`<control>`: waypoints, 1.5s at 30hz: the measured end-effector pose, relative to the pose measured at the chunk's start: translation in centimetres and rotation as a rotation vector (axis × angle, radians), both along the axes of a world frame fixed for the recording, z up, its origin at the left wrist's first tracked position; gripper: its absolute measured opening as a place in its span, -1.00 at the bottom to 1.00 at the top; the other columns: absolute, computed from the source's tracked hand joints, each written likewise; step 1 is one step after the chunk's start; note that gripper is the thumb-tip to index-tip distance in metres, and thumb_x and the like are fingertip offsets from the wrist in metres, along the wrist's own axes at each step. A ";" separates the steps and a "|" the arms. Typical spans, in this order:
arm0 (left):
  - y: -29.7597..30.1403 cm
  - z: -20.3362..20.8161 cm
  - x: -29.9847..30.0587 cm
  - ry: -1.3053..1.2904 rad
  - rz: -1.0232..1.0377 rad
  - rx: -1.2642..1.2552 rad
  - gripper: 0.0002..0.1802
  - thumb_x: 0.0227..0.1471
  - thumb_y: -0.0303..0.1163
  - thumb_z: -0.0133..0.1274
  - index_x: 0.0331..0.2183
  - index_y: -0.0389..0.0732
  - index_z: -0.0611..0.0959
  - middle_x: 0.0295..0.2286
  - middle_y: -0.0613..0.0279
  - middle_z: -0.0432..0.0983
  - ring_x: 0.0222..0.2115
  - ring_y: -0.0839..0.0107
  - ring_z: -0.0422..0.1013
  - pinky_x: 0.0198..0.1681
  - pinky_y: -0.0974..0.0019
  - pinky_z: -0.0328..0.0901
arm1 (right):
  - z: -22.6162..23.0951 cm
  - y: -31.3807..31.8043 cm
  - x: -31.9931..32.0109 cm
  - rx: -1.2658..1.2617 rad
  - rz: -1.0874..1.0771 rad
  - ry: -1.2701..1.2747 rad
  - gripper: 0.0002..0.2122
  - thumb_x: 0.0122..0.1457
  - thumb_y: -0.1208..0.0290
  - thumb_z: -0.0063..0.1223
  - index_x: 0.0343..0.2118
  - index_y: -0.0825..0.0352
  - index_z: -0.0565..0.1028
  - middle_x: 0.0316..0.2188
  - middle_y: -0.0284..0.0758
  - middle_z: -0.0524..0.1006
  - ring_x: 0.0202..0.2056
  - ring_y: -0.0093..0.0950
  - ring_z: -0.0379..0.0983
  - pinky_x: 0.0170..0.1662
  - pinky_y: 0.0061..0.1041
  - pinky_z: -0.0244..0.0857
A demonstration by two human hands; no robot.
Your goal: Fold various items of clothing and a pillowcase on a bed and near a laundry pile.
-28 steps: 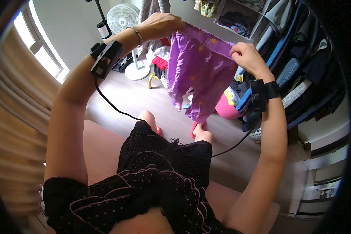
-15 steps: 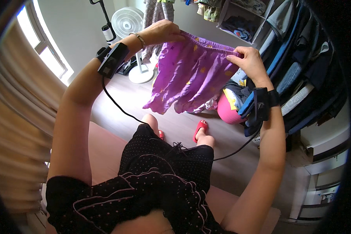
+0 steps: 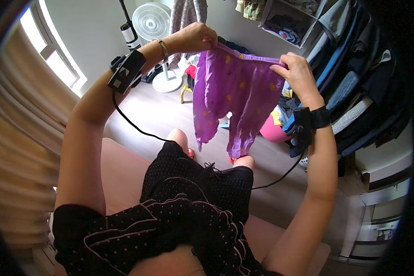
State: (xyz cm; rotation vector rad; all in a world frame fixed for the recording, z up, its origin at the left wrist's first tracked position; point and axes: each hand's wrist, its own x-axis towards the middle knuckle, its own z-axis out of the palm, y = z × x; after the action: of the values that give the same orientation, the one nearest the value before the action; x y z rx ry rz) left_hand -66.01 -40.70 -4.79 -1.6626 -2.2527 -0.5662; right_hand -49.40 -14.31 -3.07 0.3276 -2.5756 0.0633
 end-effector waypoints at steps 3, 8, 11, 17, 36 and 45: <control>0.4 -0.9 0.7 -0.039 -0.100 0.102 -0.76 -0.20 -0.62 -0.04 -0.39 -0.19 0.60 -0.48 0.15 0.54 -0.43 0.26 0.48 -0.34 0.30 0.36 | -0.8 0.2 -0.1 -0.165 0.033 0.000 -0.81 -0.08 0.45 0.17 -0.51 0.49 0.47 -0.59 -0.18 0.48 -0.52 -0.34 0.43 -0.41 -0.49 0.28; 0.4 -1.6 1.5 -0.248 -0.087 0.119 -0.87 -0.16 -0.65 -0.07 -0.54 -0.19 0.49 -0.58 0.17 0.47 -0.45 0.22 0.45 -0.37 0.22 0.31 | -0.9 0.6 -0.3 -0.454 0.009 -0.129 -0.84 -0.08 0.47 0.17 -0.48 0.47 0.51 -0.63 -0.30 0.50 -0.58 -0.59 0.40 -0.45 -0.60 0.26; 0.2 -1.7 1.6 -0.099 -0.072 -0.063 -0.85 -0.17 -0.62 -0.07 -0.53 -0.14 0.53 -0.55 0.19 0.49 -0.41 0.24 0.44 -0.37 0.23 0.31 | -0.7 0.6 -0.2 -0.622 0.039 -0.281 -0.86 -0.05 0.45 0.18 -0.50 0.43 0.52 -0.63 -0.43 0.48 -0.56 -0.70 0.35 -0.45 -0.67 0.25; 0.7 -2.2 2.3 -0.177 -0.131 0.119 -0.92 -0.10 -0.45 0.00 -0.55 -0.21 0.56 -0.62 0.19 0.47 -0.54 0.30 0.42 -0.44 0.23 0.28 | -0.9 -0.2 0.2 -0.623 0.089 -0.357 -0.84 -0.05 0.42 0.20 -0.53 0.42 0.50 -0.65 -0.46 0.45 -0.57 -0.72 0.32 -0.48 -0.68 0.22; 5.4 -6.1 4.2 -0.380 0.063 -0.015 -0.68 -0.01 -0.20 -0.10 -0.32 -0.23 0.56 -0.50 0.02 0.53 -0.49 0.12 0.48 -0.35 0.15 0.36 | -5.1 -2.0 -0.2 -0.517 0.002 -0.312 -0.76 -0.10 0.35 0.15 -0.42 0.44 0.49 -0.56 -0.28 0.51 -0.48 -0.59 0.43 -0.38 -0.56 0.30; 6.6 -8.9 7.6 -0.827 0.082 0.304 -0.51 -0.03 -0.13 -0.02 -0.19 -0.35 0.43 -0.34 -0.22 0.47 -0.27 0.00 0.43 -0.25 0.16 0.31 | -10.0 -6.8 2.1 -0.980 0.318 -0.563 -0.75 -0.05 0.54 0.12 -0.27 0.44 0.40 -0.43 -0.30 0.53 -0.37 -0.55 0.46 -0.23 -0.54 0.34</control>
State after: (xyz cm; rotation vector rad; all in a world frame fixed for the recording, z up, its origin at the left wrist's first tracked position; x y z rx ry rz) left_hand -58.43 -34.13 -13.69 -1.3031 -2.5244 -1.7262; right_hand -47.30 -21.07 -13.05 0.3525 -2.5936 1.6533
